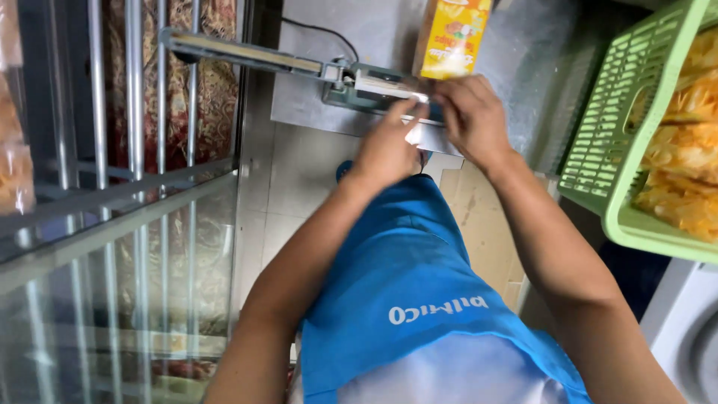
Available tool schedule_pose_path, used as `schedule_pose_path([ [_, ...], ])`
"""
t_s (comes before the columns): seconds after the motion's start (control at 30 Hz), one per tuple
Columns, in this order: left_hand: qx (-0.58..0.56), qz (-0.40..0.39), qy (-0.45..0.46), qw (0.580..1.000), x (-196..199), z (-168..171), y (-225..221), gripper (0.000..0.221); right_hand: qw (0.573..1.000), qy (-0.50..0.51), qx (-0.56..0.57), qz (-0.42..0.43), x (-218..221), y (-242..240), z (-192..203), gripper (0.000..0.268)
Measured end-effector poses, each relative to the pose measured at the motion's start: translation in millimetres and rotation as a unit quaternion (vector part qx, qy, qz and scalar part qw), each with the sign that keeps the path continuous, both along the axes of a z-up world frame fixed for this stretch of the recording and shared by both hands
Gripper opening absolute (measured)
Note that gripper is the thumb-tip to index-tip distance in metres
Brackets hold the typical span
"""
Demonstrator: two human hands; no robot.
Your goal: Using a manual heat sealer to seal plastic bags containing dried fruit chips.
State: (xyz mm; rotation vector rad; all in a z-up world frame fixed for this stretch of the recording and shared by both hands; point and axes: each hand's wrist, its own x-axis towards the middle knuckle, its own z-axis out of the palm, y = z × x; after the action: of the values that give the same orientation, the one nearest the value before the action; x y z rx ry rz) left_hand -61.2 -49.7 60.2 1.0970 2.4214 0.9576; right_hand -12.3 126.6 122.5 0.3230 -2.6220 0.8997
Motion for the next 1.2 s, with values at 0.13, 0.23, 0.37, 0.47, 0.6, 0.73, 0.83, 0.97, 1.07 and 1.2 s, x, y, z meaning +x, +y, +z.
schedule_pose_path([
  [0.13, 0.231, 0.11, -0.049, 0.966, -48.2, 8.9, 10.6, 0.034, 0.993, -0.013, 0.107, -0.036, 31.5, 29.8, -24.8, 0.019],
  [0.23, 0.154, 0.122, -0.108, 0.974, -83.1, -3.2, 35.9, 0.073, 0.99, -0.047, 0.125, -0.046, 30.7, 34.0, -29.4, 0.029],
  [0.37, 0.138, 0.091, -0.373, 0.913, -99.6, 24.5, 59.0, 0.086, 0.995, -0.03, 0.087, -0.035, 29.7, 37.6, -31.7, 0.014],
  [0.47, 0.154, 0.076, -0.424, 0.889, -104.1, 30.0, 68.0, 0.083, 0.989, -0.039, 0.133, -0.041, 31.1, 38.8, -32.0, 0.011],
  [0.6, 0.085, 0.101, -0.455, 0.881, -106.2, 44.5, 70.8, 0.088, 0.982, -0.059, 0.173, -0.04, 32.5, 40.3, -36.7, 0.024],
  [0.73, 0.107, 0.101, -0.472, 0.869, -106.7, 33.5, 73.0, 0.091, 0.98, -0.063, 0.182, -0.048, 31.8, 40.5, -40.9, 0.03],
  [0.83, 0.126, 0.105, -0.474, 0.865, -108.0, 25.3, 74.2, 0.088, 0.981, -0.053, 0.182, -0.05, 29.5, 40.7, -40.4, 0.021],
  [0.97, 0.169, 0.096, -0.503, 0.842, -110.8, 16.5, 74.5, 0.085, 0.979, -0.034, 0.197, -0.051, 24.8, 43.1, -41.0, 0.019],
  [1.07, 0.202, 0.11, -0.531, 0.815, -112.6, 12.9, 73.8, 0.093, 0.977, -0.023, 0.204, -0.052, 21.3, 44.0, -34.7, 0.018],
  [1.2, 0.286, 0.147, -0.57, 0.756, -113.7, 7.2, 71.3, 0.087, 0.981, 0.004, 0.183, -0.064, 15.9, 45.4, -16.6, 0.024],
])
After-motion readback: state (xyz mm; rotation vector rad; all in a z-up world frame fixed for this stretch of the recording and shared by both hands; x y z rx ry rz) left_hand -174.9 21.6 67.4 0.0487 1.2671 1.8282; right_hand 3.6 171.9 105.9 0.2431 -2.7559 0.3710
